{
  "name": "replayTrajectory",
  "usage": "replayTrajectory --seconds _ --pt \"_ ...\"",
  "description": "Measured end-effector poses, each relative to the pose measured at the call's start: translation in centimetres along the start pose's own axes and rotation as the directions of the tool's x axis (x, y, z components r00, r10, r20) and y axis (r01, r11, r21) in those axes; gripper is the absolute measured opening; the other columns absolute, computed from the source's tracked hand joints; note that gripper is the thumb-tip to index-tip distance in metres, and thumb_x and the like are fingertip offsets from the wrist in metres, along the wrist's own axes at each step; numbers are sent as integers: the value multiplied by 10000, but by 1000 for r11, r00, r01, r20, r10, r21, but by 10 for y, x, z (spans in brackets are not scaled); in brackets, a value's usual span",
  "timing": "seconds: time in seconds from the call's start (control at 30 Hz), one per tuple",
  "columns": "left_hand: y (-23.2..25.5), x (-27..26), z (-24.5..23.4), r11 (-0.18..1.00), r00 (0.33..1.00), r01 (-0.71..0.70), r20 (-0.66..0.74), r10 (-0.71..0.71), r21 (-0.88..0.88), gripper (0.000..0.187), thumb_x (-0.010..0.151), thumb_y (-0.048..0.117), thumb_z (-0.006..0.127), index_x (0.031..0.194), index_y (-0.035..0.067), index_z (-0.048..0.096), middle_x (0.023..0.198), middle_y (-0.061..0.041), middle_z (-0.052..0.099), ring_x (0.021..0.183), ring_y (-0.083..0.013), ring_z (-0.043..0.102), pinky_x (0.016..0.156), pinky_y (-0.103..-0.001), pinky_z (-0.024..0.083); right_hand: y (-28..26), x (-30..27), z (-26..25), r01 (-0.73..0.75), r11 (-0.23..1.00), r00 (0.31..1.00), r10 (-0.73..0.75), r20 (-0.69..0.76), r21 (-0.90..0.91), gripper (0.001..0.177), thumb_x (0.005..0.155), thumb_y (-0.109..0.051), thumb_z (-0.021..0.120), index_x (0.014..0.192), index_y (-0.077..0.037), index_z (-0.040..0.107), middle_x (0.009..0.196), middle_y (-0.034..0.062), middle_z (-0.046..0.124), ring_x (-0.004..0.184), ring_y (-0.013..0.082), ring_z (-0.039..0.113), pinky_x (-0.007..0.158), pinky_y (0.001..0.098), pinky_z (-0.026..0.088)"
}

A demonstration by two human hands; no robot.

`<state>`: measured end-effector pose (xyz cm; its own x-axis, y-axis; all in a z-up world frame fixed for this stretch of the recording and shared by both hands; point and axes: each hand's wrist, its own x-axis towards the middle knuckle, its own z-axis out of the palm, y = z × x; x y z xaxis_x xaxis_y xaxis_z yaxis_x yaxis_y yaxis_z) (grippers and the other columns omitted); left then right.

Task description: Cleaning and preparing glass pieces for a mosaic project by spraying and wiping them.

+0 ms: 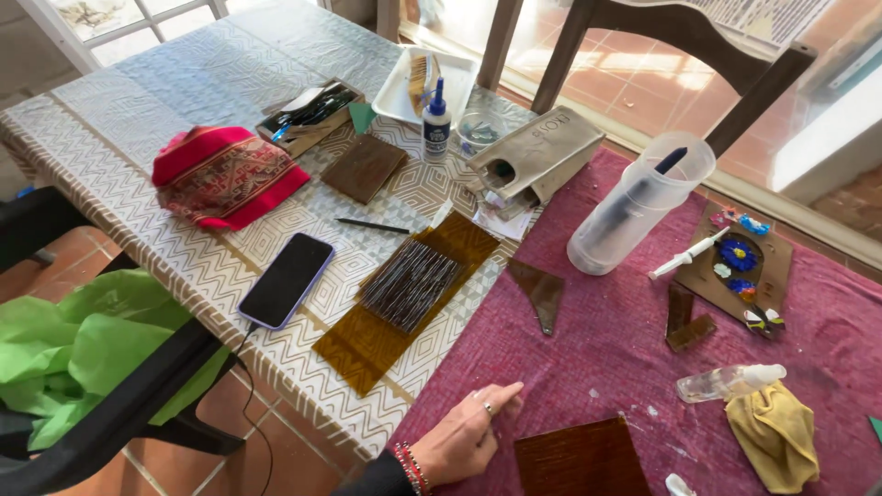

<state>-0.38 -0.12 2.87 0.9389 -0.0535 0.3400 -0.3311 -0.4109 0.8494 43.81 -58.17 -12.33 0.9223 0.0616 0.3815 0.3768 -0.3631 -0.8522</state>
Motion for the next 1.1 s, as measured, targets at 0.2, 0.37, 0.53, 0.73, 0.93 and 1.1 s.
replayTrajectory --seconds 0.2,0.37,0.53,0.73,0.93,1.1 --pt "58 18 35 944 950 -303 -33 310 127 530 938 4 620 1453 -6 490 1300 -190 630 1187 -348 632 1044 -441 520 -24 -242 58 47 984 990 -69 122 174 118 1042 -121 660 1102 -20 666 869 234 683 692 268 634 614 353 498" --pt "85 29 66 968 902 -249 369 225 18 485 1020 190 612 1464 26 505 1030 -159 688 957 -365 686 809 -459 555 -197 -306 121 49 961 985 -91 145 271 74 1022 -88 689 1013 -22 657 811 211 688 697 185 644 622 271 532" --pt "72 13 62 954 905 -296 336 262 53 374 914 68 589 1286 50 622 940 -120 645 911 -330 679 747 -430 552 -328 -332 160 -84 842 990 134 -55 533 128 1033 -56 690 950 28 640 855 202 702 661 163 632 607 278 520" --pt "57 12 38 906 875 -405 342 344 124 235 856 48 607 1086 45 654 895 -93 575 879 -293 647 721 -412 542 -376 -322 121 -46 737 924 287 -251 674 292 1121 -195 598 993 46 703 909 156 713 710 160 636 588 274 495" --pt "46 18 14 834 874 -451 347 340 319 329 772 11 619 1097 0 666 878 -94 600 825 -262 646 662 -382 545 -380 -338 91 -156 931 868 288 -404 329 234 1018 -168 691 1156 19 725 905 111 748 676 126 629 583 250 499" --pt "58 7 34 823 877 -449 348 331 348 223 851 101 689 1057 15 674 837 -87 616 729 -250 661 611 -382 545 -414 -328 124 189 735 929 -348 -124 -651 529 892 -98 798 1372 25 613 911 83 711 782 187 703 692 326 582"
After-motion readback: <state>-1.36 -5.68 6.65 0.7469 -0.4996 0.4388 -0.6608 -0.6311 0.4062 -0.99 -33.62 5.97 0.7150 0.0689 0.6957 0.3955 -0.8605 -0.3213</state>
